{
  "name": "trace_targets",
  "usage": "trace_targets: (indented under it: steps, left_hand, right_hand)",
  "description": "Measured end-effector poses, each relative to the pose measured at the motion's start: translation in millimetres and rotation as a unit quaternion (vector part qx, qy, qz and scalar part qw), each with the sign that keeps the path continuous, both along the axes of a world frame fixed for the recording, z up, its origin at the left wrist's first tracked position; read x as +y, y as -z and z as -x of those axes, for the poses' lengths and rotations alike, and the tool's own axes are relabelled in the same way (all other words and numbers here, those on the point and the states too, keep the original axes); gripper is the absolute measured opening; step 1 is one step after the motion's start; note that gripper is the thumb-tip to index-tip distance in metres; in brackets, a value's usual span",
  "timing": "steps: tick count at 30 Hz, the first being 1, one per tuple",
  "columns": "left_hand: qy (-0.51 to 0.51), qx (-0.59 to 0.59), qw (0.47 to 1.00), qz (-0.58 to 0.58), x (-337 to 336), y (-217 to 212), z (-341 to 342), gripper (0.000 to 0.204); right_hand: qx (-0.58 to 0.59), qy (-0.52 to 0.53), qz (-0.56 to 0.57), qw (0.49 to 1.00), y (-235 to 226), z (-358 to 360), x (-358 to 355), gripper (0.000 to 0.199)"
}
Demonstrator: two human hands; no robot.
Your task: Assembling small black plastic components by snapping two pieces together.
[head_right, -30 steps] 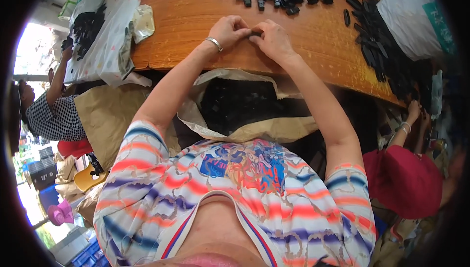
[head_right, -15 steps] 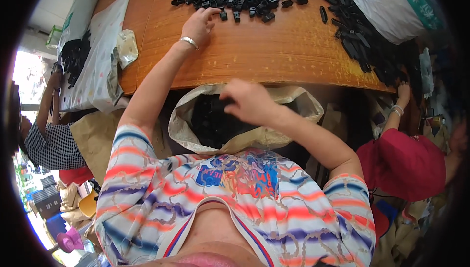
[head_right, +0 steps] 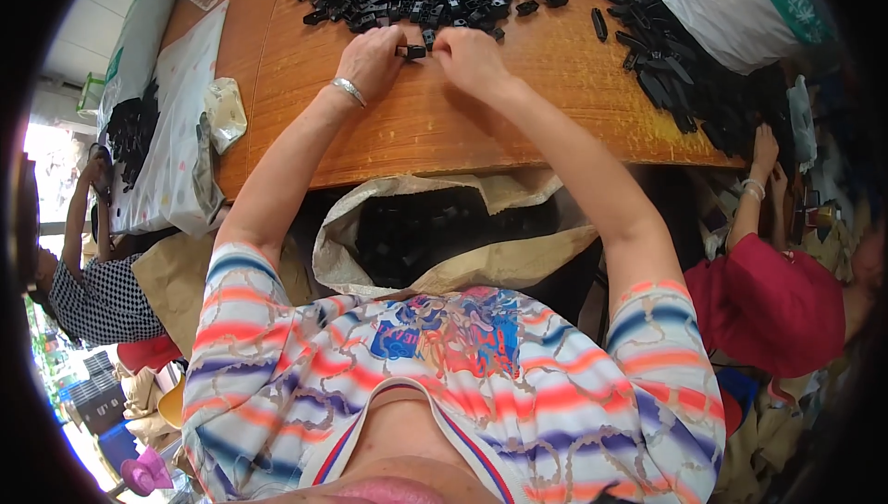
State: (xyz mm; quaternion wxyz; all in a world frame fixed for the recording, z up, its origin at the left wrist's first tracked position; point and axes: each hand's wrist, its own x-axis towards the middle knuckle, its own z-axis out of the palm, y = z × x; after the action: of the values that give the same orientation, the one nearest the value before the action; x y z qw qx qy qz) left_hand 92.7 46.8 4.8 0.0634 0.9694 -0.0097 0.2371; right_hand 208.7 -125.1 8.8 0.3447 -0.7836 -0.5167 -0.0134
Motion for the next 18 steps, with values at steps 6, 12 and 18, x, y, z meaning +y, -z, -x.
trace_targets:
  steps: [6, 12, 18]
  left_hand:
    - [0.035, -0.04, 0.997, 0.058, -17.5, -3.5, 25.0, 0.018]
    - [0.08, -0.058, 0.991, 0.089, -21.3, 10.0, 40.9, 0.014]
    - [0.044, -0.046, 0.968, 0.244, -32.5, 8.9, 55.4, 0.026]
  right_hand:
    - [-0.071, 0.077, 0.172, 0.979, -15.2, -7.9, 63.8, 0.026]
    - [-0.019, 0.083, 0.216, 0.973, -11.9, -16.8, 70.6, 0.034]
    - [0.424, -0.006, 0.045, 0.904, -12.8, 12.0, 10.6, 0.03]
